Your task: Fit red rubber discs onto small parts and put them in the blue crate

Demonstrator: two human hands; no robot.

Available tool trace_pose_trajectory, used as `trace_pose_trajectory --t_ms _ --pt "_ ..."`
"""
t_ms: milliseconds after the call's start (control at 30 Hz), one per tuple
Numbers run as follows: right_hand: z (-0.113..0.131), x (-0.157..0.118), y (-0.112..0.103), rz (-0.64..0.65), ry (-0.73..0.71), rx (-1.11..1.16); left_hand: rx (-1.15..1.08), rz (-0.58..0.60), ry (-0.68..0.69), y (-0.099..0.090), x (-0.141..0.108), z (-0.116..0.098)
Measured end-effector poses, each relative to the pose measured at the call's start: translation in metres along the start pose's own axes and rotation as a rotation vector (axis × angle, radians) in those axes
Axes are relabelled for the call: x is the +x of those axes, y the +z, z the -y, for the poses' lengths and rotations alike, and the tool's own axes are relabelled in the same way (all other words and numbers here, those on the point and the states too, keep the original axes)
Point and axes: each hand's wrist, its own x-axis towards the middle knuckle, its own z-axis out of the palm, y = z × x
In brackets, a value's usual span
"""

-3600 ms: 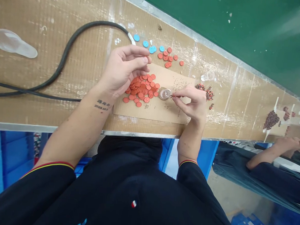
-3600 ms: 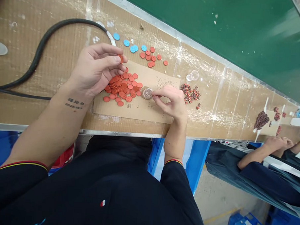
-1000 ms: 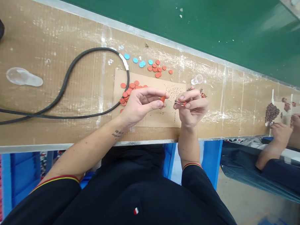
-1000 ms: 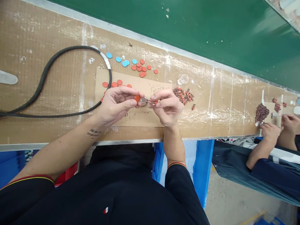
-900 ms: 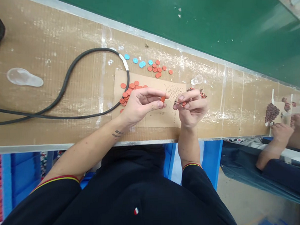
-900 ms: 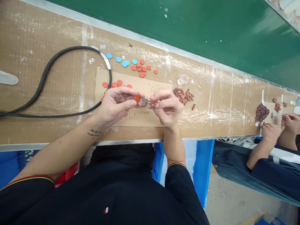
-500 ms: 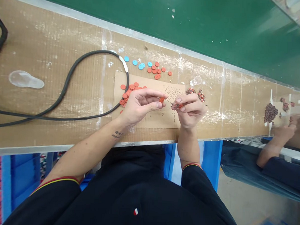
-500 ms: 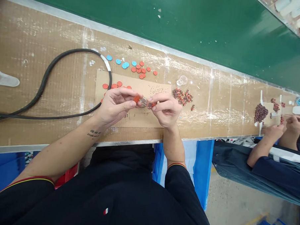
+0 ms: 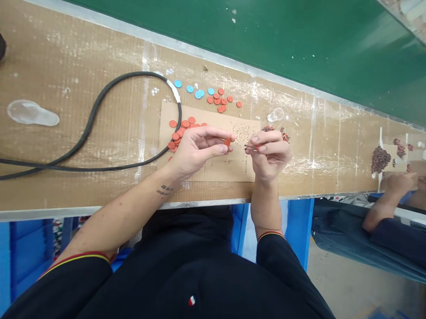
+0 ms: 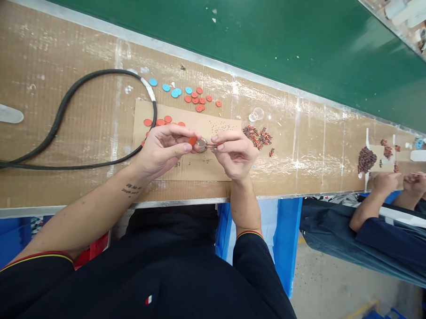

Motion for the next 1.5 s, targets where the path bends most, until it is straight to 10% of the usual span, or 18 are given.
trace_pose_trajectory --t_ms 233,400,700,1500 --pt "-0.005 0.008 -0.015 -0.030 0.096 -0.109 0.038 -0.059 0.030 -0.008 0.005 -0.004" --pt "-0.017 0.016 -0.045 0.197 0.373 -0.496 0.130 -0.146 0.133 -0.025 0.012 -0.012" --pt "-0.023 0.016 -0.072 0.332 0.638 -0.526 0.194 -0.168 0.197 -0.047 0.019 -0.019" --pt "-0.010 0.022 -0.072 0.656 0.733 -0.424 0.127 -0.204 0.148 -0.040 0.017 -0.023"
